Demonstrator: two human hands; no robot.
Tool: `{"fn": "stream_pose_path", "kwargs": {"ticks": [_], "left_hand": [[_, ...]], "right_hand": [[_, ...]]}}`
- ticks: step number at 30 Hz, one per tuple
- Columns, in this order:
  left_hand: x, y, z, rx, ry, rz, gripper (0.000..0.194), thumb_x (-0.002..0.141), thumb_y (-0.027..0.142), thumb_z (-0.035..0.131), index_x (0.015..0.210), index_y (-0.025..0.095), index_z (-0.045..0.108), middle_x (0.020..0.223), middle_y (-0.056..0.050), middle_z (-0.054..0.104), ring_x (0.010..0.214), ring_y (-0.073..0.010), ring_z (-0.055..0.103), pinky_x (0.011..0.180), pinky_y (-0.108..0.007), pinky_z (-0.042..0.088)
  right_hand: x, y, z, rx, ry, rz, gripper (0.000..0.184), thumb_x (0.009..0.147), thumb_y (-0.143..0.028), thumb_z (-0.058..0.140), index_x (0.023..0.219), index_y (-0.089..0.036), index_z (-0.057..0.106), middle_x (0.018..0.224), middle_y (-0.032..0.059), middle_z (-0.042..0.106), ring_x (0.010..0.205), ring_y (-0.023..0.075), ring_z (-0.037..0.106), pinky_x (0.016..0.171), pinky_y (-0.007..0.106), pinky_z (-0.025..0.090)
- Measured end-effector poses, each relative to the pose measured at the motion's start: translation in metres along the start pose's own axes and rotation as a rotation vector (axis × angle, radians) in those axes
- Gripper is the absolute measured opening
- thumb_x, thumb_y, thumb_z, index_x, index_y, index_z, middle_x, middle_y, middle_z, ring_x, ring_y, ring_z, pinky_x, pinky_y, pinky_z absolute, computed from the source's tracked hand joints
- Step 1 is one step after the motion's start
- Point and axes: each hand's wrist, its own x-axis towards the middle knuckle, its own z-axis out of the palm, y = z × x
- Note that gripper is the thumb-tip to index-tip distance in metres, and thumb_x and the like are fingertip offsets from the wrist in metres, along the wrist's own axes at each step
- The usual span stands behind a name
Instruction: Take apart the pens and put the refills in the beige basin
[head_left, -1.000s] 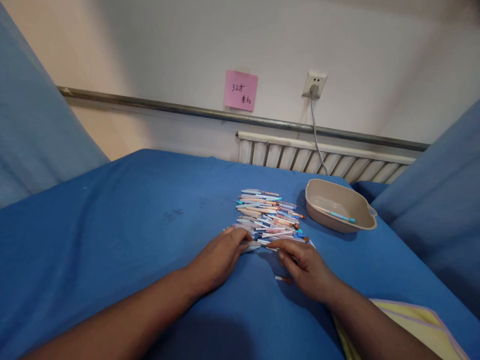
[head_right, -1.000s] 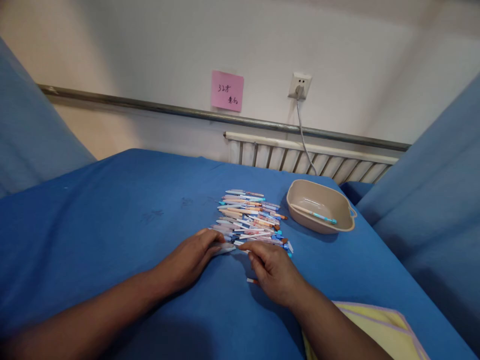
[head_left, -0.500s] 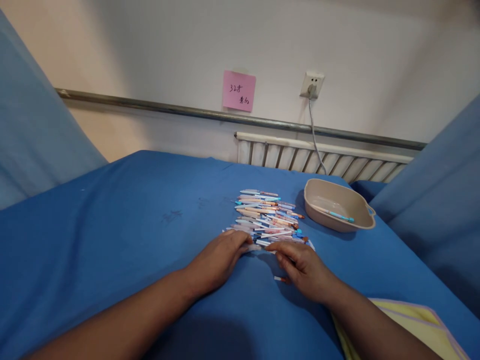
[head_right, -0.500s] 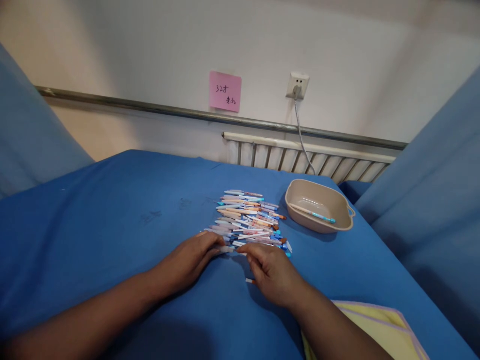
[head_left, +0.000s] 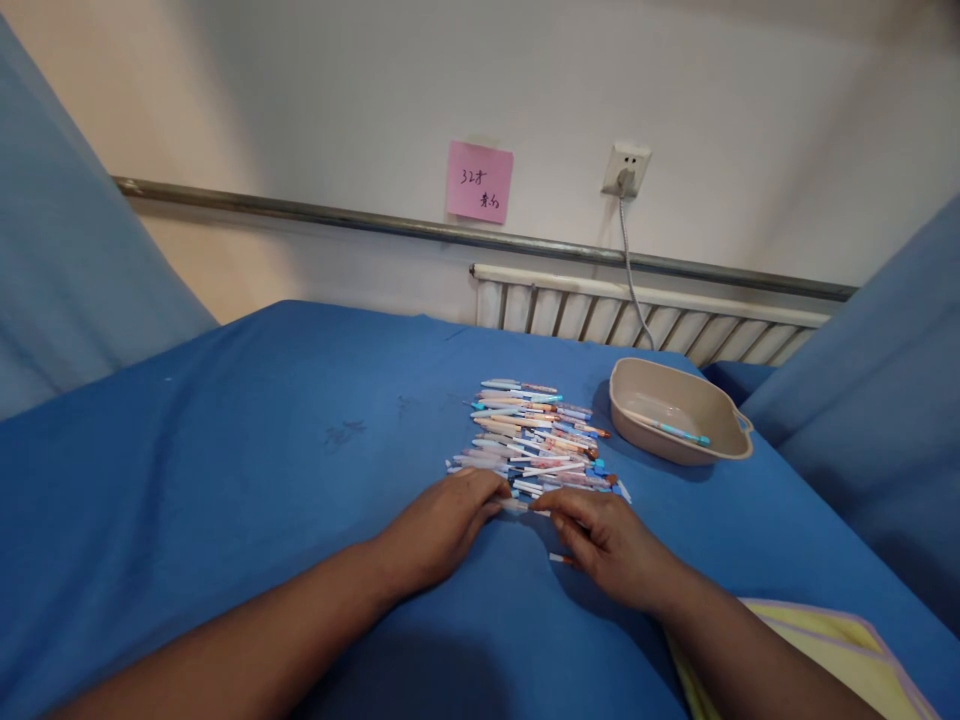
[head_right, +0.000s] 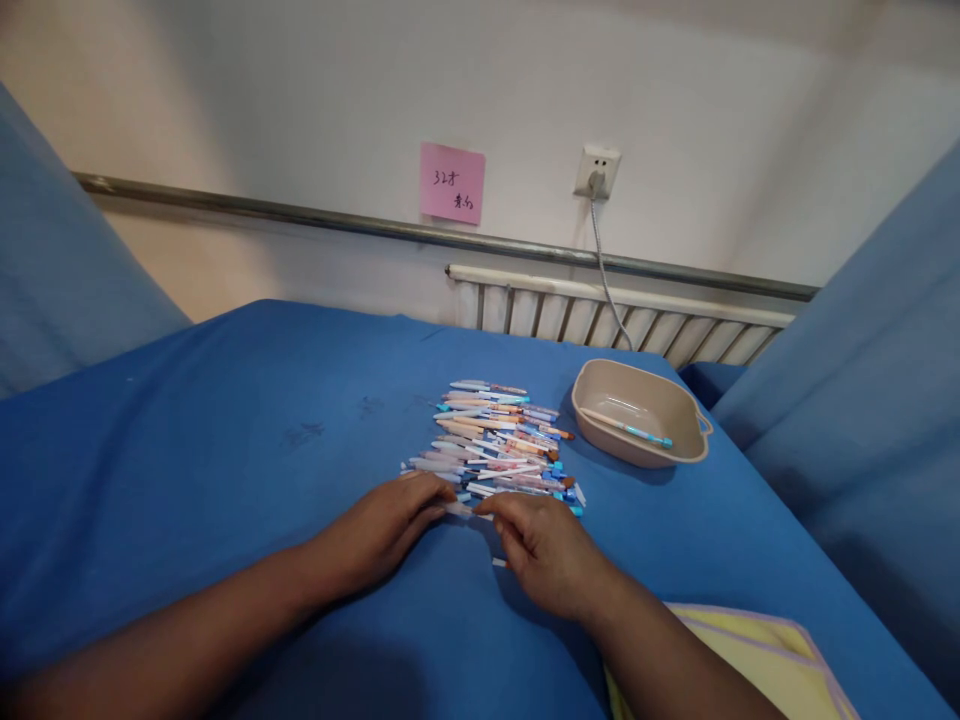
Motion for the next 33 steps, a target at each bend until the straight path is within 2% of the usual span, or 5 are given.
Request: {"fn": "stream_pose_path", "kwargs": {"ticks": [6, 11, 16, 22, 33], "left_hand": [[-0.0003, 0.0, 0.0011, -0.034, 0.003, 0.025, 0.02, 0.095, 0.024, 0.039, 0.105, 0.021, 0.056, 0.1, -0.004, 0.064, 0.093, -0.0193, 0.058, 0.083, -0.03, 0.043], [0.0002, 0.0018, -0.0013, -0.019, -0.021, 0.06, 0.021, 0.096, 0.022, 0.038, 0.104, 0.02, 0.057, 0.098, -0.005, 0.063, 0.093, -0.0192, 0.057, 0.083, -0.029, 0.043], [0.0003, -0.0004, 0.0003, -0.031, 0.003, 0.047, 0.022, 0.096, 0.024, 0.039, 0.108, 0.02, 0.057, 0.102, -0.005, 0.063, 0.096, -0.0196, 0.057, 0.085, -0.03, 0.042], [0.0015, 0.0021, -0.0007, -0.075, 0.005, 0.009, 0.021, 0.096, 0.025, 0.039, 0.106, 0.02, 0.057, 0.102, -0.004, 0.063, 0.095, -0.0193, 0.057, 0.085, -0.03, 0.043], [0.0012, 0.0059, -0.003, -0.206, 0.068, -0.045, 0.02, 0.096, 0.029, 0.04, 0.104, 0.021, 0.056, 0.098, -0.002, 0.064, 0.092, -0.0168, 0.059, 0.082, -0.028, 0.043]], "right_hand": [[-0.0005, -0.0029, -0.0017, -0.02, -0.032, 0.071, 0.02, 0.089, -0.016, 0.042, 0.102, -0.022, 0.056, 0.065, -0.0021, 0.059, 0.06, 0.0138, 0.055, 0.057, 0.023, 0.039], [-0.0007, -0.0027, -0.0035, -0.039, -0.028, 0.052, 0.018, 0.089, -0.015, 0.042, 0.097, -0.021, 0.057, 0.065, -0.0026, 0.058, 0.061, 0.0133, 0.055, 0.059, 0.023, 0.038], [-0.001, -0.0035, -0.004, -0.026, -0.005, 0.052, 0.018, 0.088, -0.016, 0.043, 0.098, -0.021, 0.058, 0.067, -0.0022, 0.059, 0.062, 0.0132, 0.055, 0.059, 0.023, 0.039], [0.0, -0.0004, 0.0, 0.057, 0.018, 0.04, 0.029, 0.089, -0.016, 0.043, 0.11, -0.023, 0.062, 0.072, -0.0004, 0.061, 0.061, 0.0125, 0.055, 0.061, 0.023, 0.043], [0.0029, -0.0031, -0.0005, 0.186, 0.055, 0.168, 0.029, 0.088, -0.022, 0.044, 0.106, -0.021, 0.067, 0.07, -0.0006, 0.061, 0.06, 0.0132, 0.053, 0.059, 0.025, 0.044]]}}
